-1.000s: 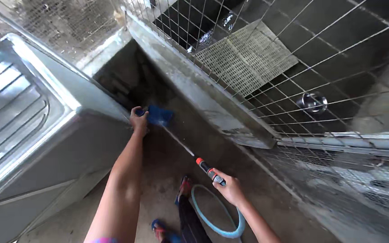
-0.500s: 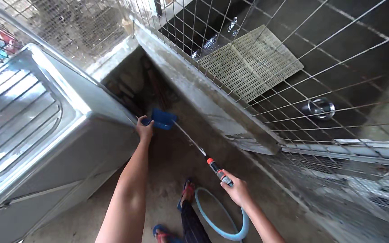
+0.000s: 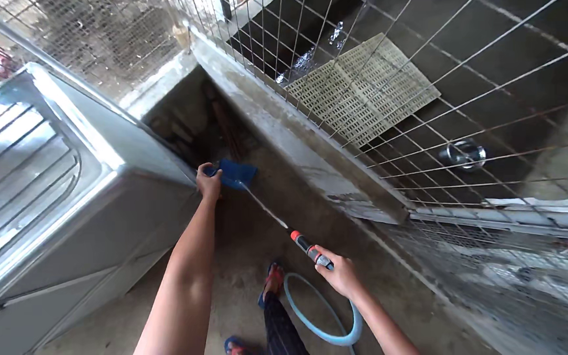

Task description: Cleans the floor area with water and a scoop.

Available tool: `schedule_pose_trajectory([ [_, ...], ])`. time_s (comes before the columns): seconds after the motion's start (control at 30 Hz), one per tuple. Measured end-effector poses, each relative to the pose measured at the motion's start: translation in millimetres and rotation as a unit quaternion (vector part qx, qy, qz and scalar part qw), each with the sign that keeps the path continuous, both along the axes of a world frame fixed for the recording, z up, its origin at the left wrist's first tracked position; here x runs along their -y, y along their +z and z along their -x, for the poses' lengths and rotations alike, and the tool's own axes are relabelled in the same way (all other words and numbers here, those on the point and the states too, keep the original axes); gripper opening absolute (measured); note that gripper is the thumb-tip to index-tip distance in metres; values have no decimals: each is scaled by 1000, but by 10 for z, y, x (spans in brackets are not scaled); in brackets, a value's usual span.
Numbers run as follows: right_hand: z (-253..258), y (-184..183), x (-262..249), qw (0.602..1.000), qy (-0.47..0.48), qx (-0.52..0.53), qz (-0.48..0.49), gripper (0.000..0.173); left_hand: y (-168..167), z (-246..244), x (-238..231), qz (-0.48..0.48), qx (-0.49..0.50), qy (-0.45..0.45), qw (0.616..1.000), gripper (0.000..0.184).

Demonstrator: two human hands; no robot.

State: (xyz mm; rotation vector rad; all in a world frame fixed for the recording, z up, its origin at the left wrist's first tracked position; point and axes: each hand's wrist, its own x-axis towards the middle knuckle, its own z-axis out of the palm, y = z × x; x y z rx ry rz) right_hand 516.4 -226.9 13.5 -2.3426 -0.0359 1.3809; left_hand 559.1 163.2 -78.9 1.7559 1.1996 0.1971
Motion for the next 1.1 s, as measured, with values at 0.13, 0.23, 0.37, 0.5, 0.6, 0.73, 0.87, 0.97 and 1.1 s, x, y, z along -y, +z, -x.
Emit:
schedule_pose_trajectory([
  [0.13,-86,-5,-29,1000,-2,14,-14,55,-33,6,-30,-3,0,1,1000,53],
  [0.23,-114,4,-40,1000,0,15,-15,56,-19,-11,-9,-9,-5,-2,1000,53],
  [0.37,-108,-36,-6,1000,-6,12,-9,56,-11,-58,22,-17,-10,-5,1000,52],
  [0.5,-62,-54,80,999,-21,-22,26,59,19,-129,21,-25,-39,-25,999,54],
  [0.6,54,-127,207,997,-67,-24,35,59,133,-299,-60,-40,-59,-57,996,54],
  [0.73,263,-280,387,989,-140,13,35,60,382,-697,-85,-75,-51,-124,988,54],
  [0.87,452,-413,483,979,-179,96,-2,59,660,-1082,50,-104,-69,-215,969,52],
  [0.97,451,-393,481,982,-166,86,-23,58,791,-1267,164,-118,-89,-269,952,51],
  [1.1,384,-338,466,984,-159,73,-47,57,872,-1399,267,-127,-122,-298,938,49],
])
